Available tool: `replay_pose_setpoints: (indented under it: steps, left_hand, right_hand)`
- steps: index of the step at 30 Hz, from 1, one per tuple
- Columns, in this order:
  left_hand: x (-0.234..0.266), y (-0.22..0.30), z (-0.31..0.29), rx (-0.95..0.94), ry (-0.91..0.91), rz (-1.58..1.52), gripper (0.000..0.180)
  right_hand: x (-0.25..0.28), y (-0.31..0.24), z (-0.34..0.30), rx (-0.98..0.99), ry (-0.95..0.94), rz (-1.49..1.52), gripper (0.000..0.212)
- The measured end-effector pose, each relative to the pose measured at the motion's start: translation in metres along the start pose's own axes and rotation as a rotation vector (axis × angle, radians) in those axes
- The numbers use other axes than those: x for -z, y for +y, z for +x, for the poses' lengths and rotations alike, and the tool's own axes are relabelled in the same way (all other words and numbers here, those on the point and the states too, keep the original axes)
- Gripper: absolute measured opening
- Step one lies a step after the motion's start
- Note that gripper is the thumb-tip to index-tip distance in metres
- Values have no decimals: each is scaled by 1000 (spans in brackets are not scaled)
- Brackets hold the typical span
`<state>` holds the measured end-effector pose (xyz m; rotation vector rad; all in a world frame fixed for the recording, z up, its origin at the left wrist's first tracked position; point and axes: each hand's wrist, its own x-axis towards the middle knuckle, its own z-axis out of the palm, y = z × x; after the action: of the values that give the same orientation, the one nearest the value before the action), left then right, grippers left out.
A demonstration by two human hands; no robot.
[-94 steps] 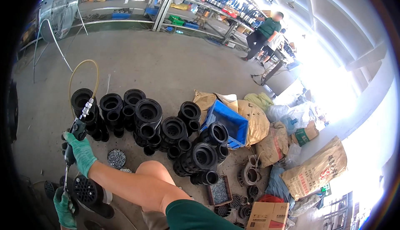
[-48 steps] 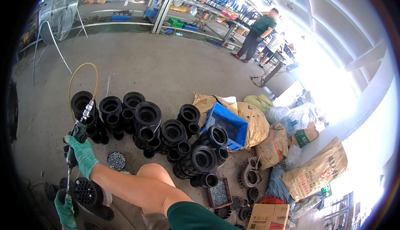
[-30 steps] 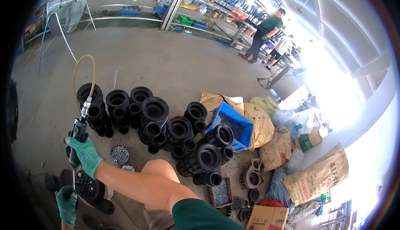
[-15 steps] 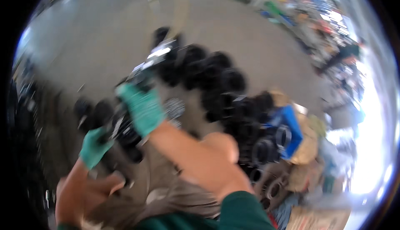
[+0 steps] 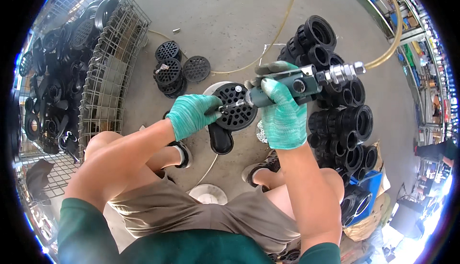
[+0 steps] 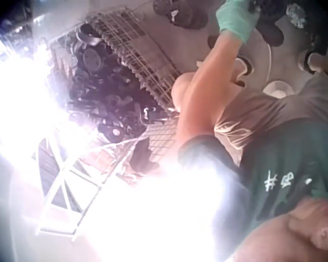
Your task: The person assembles pump housings by fitting grates onto them, tapping them with a hammer, inserting screws and washers by hand, and fastening them with a pneumatic screwdriver.
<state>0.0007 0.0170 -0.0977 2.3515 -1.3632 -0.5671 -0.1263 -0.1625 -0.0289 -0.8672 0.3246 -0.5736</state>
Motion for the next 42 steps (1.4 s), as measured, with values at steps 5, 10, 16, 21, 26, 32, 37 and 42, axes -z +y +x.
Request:
replay_pose_setpoints:
  steps: [5, 10, 16, 21, 26, 32, 37, 42]
  left_hand:
    - [-16, -3, -4, 2, -42, 33, 27]
    - [-13, -1, -4, 39, -18, 11, 26]
    - [-19, 1, -1, 18, -51, 2, 26]
    - [-17, 1, -2, 33, -35, -1, 26]
    - [-17, -1, 0, 53, -5, -5, 25]
    - [-11, -1, 2, 100, -93, 28, 30]
    - [-15, -7, 2, 119, -93, -91, 40]
    - [-6, -13, 2, 150, -216, -166, 52]
  right_hand:
    - [4, 5, -7, -6, 4, -71, 36]
    - [0, 6, -6, -14, -18, -70, 38]
    - [9, 10, -8, -3, -47, -85, 37]
    - [13, 10, -10, -19, -92, -94, 37]
    - [9, 13, -9, -8, -83, -89, 38]
    - [9, 21, -6, -1, -87, -111, 38]
    - [-12, 18, -9, -11, -207, -224, 37]
    - [-45, 33, -10, 6, -303, -406, 36]
